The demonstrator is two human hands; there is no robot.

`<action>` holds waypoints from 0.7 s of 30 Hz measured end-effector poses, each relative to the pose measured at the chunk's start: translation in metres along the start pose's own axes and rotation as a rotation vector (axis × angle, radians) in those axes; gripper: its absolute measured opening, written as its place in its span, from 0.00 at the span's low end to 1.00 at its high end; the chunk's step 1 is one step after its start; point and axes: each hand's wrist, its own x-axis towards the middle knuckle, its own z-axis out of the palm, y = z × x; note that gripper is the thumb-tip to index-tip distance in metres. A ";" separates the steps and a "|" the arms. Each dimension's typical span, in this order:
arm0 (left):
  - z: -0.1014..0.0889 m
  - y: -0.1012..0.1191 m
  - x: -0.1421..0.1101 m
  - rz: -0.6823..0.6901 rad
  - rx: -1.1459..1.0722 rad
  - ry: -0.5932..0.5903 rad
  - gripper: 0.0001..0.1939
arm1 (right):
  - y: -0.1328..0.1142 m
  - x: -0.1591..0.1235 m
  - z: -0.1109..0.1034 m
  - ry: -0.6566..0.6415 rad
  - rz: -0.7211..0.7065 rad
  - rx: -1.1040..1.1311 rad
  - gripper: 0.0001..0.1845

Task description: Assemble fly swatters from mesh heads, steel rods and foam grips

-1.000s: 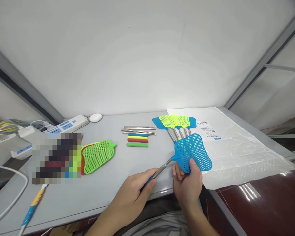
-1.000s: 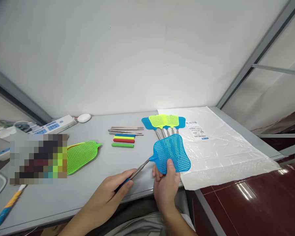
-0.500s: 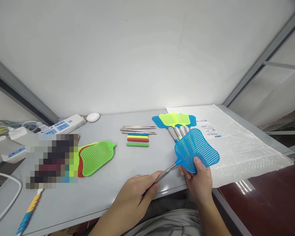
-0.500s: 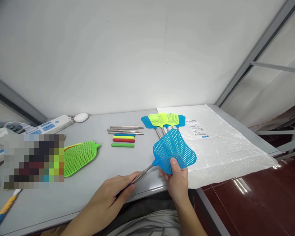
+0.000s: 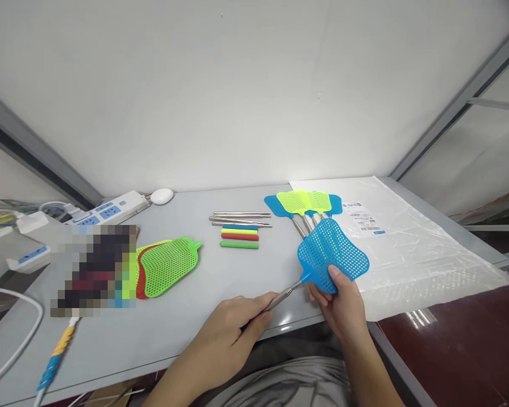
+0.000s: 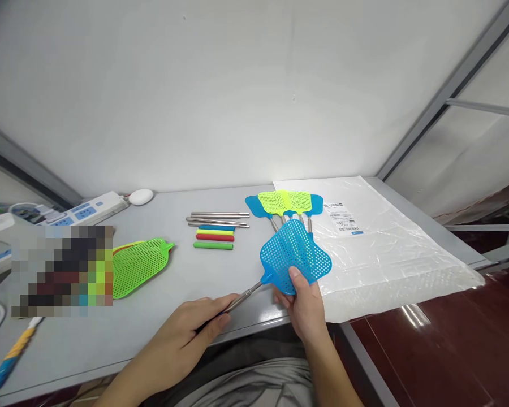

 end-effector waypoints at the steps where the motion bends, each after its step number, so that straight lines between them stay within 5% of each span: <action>1: 0.000 0.000 0.000 -0.009 0.000 -0.001 0.19 | 0.002 -0.001 0.002 0.021 -0.013 -0.023 0.17; 7: -0.001 0.003 -0.001 -0.027 -0.013 -0.005 0.19 | 0.009 -0.004 0.005 0.030 -0.084 -0.169 0.18; 13: -0.002 0.005 0.000 -0.058 -0.048 0.003 0.19 | 0.005 -0.003 0.000 -0.164 -0.047 -0.265 0.21; 17: -0.007 0.011 -0.001 -0.018 -0.152 -0.017 0.18 | 0.006 -0.010 0.007 -0.183 0.014 -0.210 0.21; 21: -0.009 0.011 -0.009 0.041 0.036 0.043 0.19 | 0.010 -0.016 0.014 -0.176 0.037 -0.141 0.22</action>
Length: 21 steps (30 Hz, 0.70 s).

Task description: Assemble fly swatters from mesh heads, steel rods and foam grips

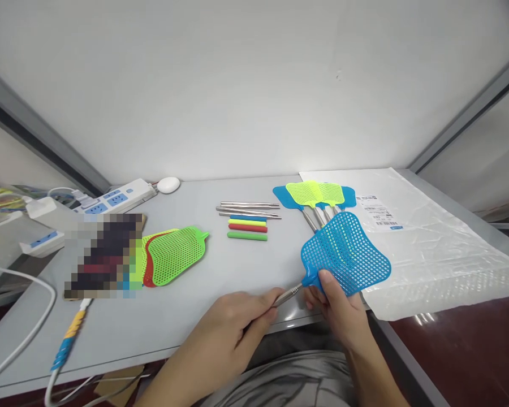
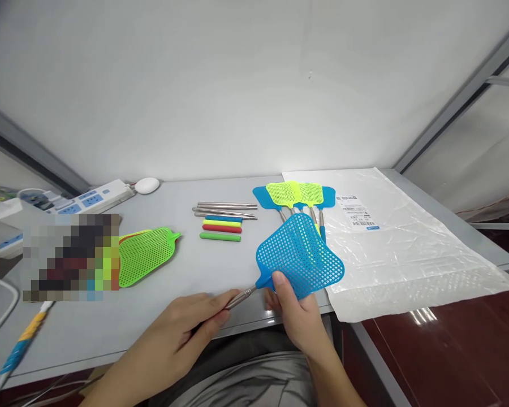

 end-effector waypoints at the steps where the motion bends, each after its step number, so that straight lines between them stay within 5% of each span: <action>1: 0.000 -0.002 -0.002 0.011 0.078 0.014 0.20 | 0.001 0.000 0.002 0.003 0.003 0.013 0.22; 8: 0.003 0.000 -0.010 -0.042 0.200 0.036 0.16 | 0.005 0.002 0.009 -0.028 0.083 0.035 0.24; 15: 0.018 0.011 0.008 -0.352 -0.792 -0.265 0.17 | 0.008 0.002 0.004 -0.027 0.130 -0.151 0.24; 21: 0.033 -0.002 0.024 -0.264 -1.207 -0.255 0.16 | -0.002 0.001 0.008 -0.186 0.091 -0.383 0.21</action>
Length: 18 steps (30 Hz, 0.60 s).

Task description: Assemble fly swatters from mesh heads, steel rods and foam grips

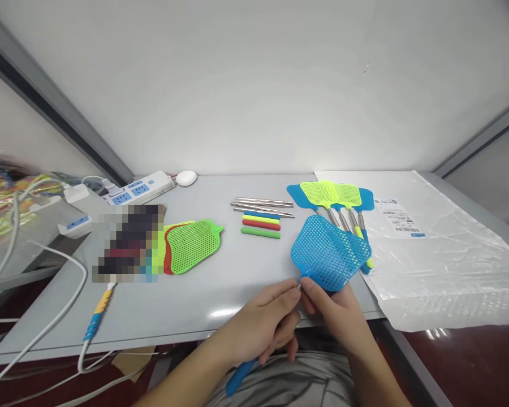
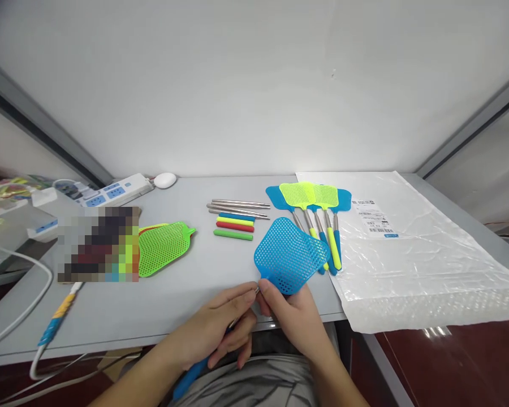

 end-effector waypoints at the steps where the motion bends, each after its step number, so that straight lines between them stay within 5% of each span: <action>1: 0.000 -0.001 0.001 0.007 0.002 0.007 0.16 | -0.002 0.000 0.000 -0.011 -0.004 -0.035 0.21; 8: 0.002 0.002 -0.004 0.051 0.140 0.016 0.17 | -0.002 -0.002 -0.001 -0.034 -0.001 -0.100 0.22; 14: -0.001 0.005 -0.005 0.005 0.144 -0.055 0.17 | 0.011 -0.004 -0.002 0.185 -0.031 0.041 0.13; 18: -0.001 0.007 -0.005 -0.007 0.163 -0.076 0.16 | 0.017 -0.003 -0.005 0.209 -0.018 0.095 0.16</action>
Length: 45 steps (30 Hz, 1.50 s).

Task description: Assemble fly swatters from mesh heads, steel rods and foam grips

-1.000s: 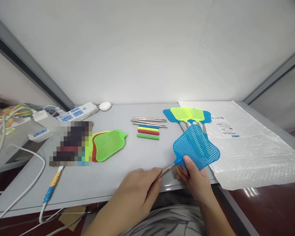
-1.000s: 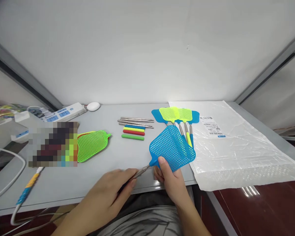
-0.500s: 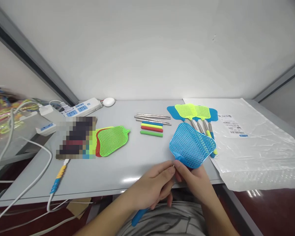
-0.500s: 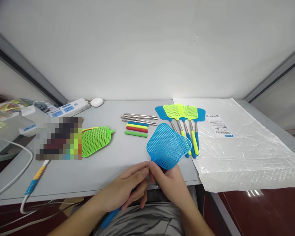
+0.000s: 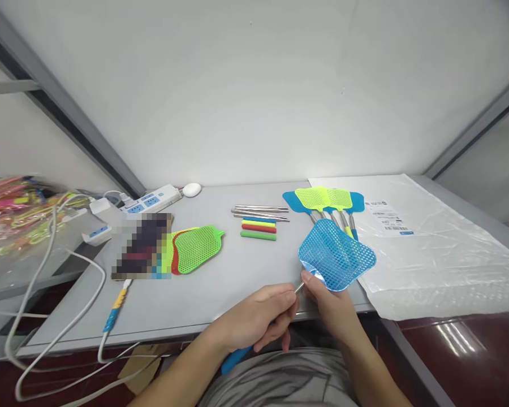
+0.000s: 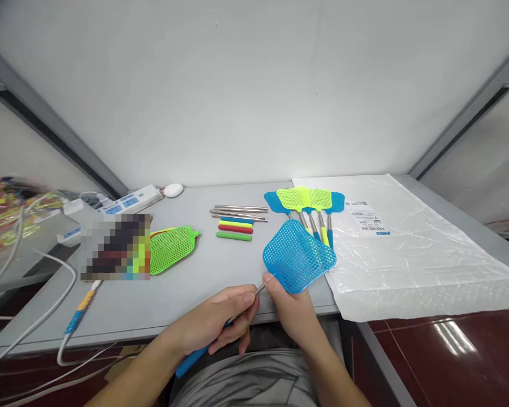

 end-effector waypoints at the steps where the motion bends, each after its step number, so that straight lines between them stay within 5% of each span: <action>1: 0.000 0.001 0.000 -0.001 0.004 -0.006 0.16 | 0.001 0.000 0.000 0.005 0.003 0.005 0.17; 9: -0.001 0.003 -0.003 -0.044 0.022 0.018 0.16 | 0.002 0.000 0.001 0.045 0.017 0.029 0.18; 14: -0.002 0.001 -0.002 0.002 0.020 0.056 0.16 | -0.013 0.000 0.001 -0.321 0.067 -0.120 0.15; 16: -0.001 0.001 -0.001 -0.011 0.030 0.055 0.16 | -0.015 -0.001 0.000 -0.376 0.099 -0.075 0.17; 19: 0.000 0.002 0.001 -0.040 0.075 0.046 0.16 | -0.013 -0.001 0.000 -0.331 0.083 0.105 0.15; 24: -0.001 0.004 -0.001 -0.072 0.116 0.045 0.16 | -0.007 0.003 0.003 -0.069 0.053 0.346 0.16; 28: -0.002 0.004 -0.003 -0.074 0.096 0.027 0.16 | -0.005 0.004 0.004 -0.007 -0.009 0.287 0.18; 30: -0.002 0.004 -0.003 -0.064 0.083 0.023 0.16 | -0.008 0.004 0.004 -0.084 -0.017 0.162 0.20; 34: -0.001 0.003 -0.003 -0.031 0.092 0.036 0.17 | -0.021 0.002 0.003 -0.460 -0.037 -0.035 0.18; 36: 0.000 0.003 -0.002 -0.027 0.099 0.032 0.17 | -0.025 0.001 0.002 -0.525 -0.055 -0.049 0.18; 39: 0.000 0.002 -0.002 -0.044 0.112 0.016 0.16 | -0.022 0.000 0.002 -0.440 -0.102 -0.045 0.21; 45: 0.000 0.004 -0.002 -0.082 0.173 0.044 0.17 | -0.003 0.004 0.003 -0.069 -0.079 0.250 0.22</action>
